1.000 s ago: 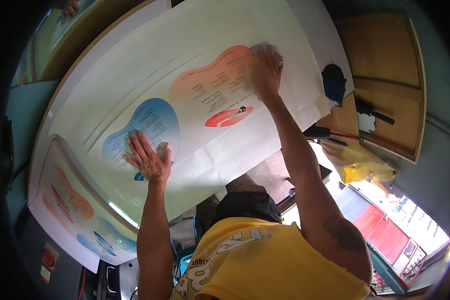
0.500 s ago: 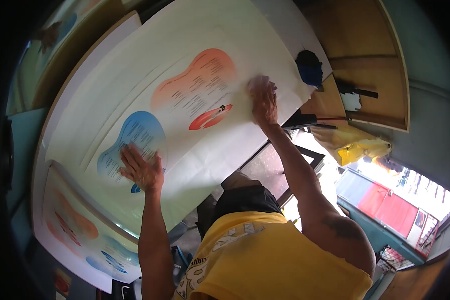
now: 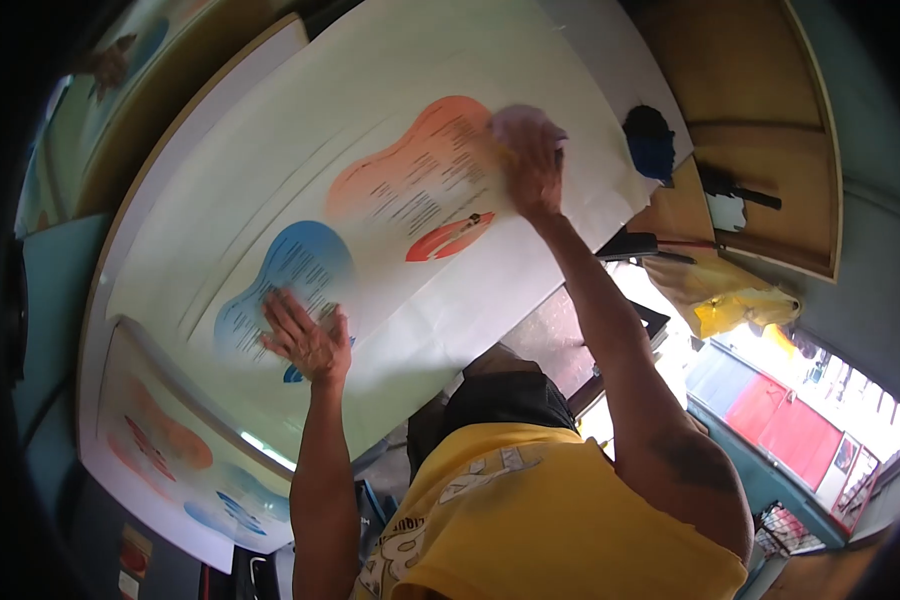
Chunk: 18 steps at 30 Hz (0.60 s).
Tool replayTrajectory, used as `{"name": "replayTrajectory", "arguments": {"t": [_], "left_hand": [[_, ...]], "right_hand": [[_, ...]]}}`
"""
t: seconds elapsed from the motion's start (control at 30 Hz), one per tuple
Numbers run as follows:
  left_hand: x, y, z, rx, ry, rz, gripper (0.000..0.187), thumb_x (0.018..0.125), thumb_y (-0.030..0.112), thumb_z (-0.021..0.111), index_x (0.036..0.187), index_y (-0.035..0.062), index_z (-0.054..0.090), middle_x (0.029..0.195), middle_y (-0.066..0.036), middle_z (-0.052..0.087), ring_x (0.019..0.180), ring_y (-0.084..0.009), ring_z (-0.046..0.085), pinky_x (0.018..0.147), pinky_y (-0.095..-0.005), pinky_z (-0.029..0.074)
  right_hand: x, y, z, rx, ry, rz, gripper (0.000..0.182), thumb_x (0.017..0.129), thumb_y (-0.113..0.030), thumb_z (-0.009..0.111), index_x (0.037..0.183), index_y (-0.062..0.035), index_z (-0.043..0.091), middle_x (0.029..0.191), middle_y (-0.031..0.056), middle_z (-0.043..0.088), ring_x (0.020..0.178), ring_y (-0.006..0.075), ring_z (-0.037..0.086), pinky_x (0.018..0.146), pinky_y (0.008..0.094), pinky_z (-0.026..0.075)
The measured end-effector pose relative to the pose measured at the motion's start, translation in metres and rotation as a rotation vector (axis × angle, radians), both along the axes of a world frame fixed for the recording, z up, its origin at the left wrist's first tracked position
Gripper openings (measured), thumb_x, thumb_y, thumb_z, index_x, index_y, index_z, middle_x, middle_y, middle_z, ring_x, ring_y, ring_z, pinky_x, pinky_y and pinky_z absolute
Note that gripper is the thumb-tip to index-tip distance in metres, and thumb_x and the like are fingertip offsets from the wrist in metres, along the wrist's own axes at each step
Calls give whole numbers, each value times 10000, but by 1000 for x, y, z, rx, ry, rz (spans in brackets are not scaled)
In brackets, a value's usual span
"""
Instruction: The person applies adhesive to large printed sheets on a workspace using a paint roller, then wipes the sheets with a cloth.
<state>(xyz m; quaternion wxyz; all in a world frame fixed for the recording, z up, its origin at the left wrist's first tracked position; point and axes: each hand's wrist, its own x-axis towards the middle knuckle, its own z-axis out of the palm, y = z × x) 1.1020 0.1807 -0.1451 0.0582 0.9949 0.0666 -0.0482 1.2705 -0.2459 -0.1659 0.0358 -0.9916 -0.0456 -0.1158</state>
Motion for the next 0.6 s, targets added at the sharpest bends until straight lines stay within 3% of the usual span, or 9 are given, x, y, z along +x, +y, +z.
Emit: {"name": "replayTrajectory", "arguments": {"t": [0.17,0.27,0.3,0.33,0.4,0.47,0.53,0.57,0.6], "left_hand": [[5,1,2,-27,76,32,1011,936,669,540,1648,46,184,1714,-215,106,1588,-410,65,1201,-709,26],[5,2,3,-44,63,32,1020,925,662,560,1649,51,181,1709,-217,116,1585,-410,78,1194,-718,55],[5,2,0,-28,80,31,1054,923,689,551,1659,64,127,1708,-221,99,1584,-414,80,1185,-737,78],[4,3,0,-33,75,38,1052,920,692,554,1659,68,141,1708,-218,109,1582,-416,88,1186,-738,76],[4,2,-2,-45,64,44,1046,914,699,561,1658,78,169,1707,-211,131,1578,-418,105,1187,-738,72],[4,3,-1,-75,51,59,1012,917,701,554,1651,91,217,1703,-201,161,1573,-420,125,1186,-741,71],[7,1,-4,-100,20,70,973,920,704,549,1645,121,264,1698,-191,189,1567,-421,143,1185,-743,69],[6,2,-5,-107,2,66,949,922,706,547,1642,145,287,1696,-187,201,1565,-422,151,1185,-743,68],[2,3,-5,-114,-7,61,927,923,708,546,1639,168,310,1694,-182,214,1562,-422,159,1184,-744,68]], "right_hand": [[6,48,1,144,74,-115,542,1022,-255,549,1552,-170,477,1643,175,371,1516,485,291,1219,633,220],[-4,103,3,250,-27,136,615,931,-116,597,1537,-142,491,1622,188,398,1509,514,286,1222,638,217],[-12,125,1,234,10,144,671,836,-27,632,1494,-112,533,1587,198,442,1496,536,295,1212,652,231],[-14,155,18,225,9,217,621,888,-42,631,1496,-107,523,1615,194,406,1548,413,285,1242,594,259],[-27,206,13,216,-2,309,584,897,-137,682,1467,-140,557,1652,175,355,1562,404,262,1221,671,229],[-44,245,16,175,154,391,652,932,-245,667,1544,-133,474,1667,167,335,1564,388,269,1223,667,196],[-42,247,28,249,272,467,620,954,-204,627,1547,-135,460,1680,170,304,1576,374,242,1228,647,202],[-32,233,15,684,448,401,585,969,-182,597,1537,-138,468,1657,171,335,1567,376,258,1229,633,206],[-9,206,9,501,265,483,531,982,-153,570,1508,-132,496,1601,173,400,1538,374,310,1229,606,218]]}}
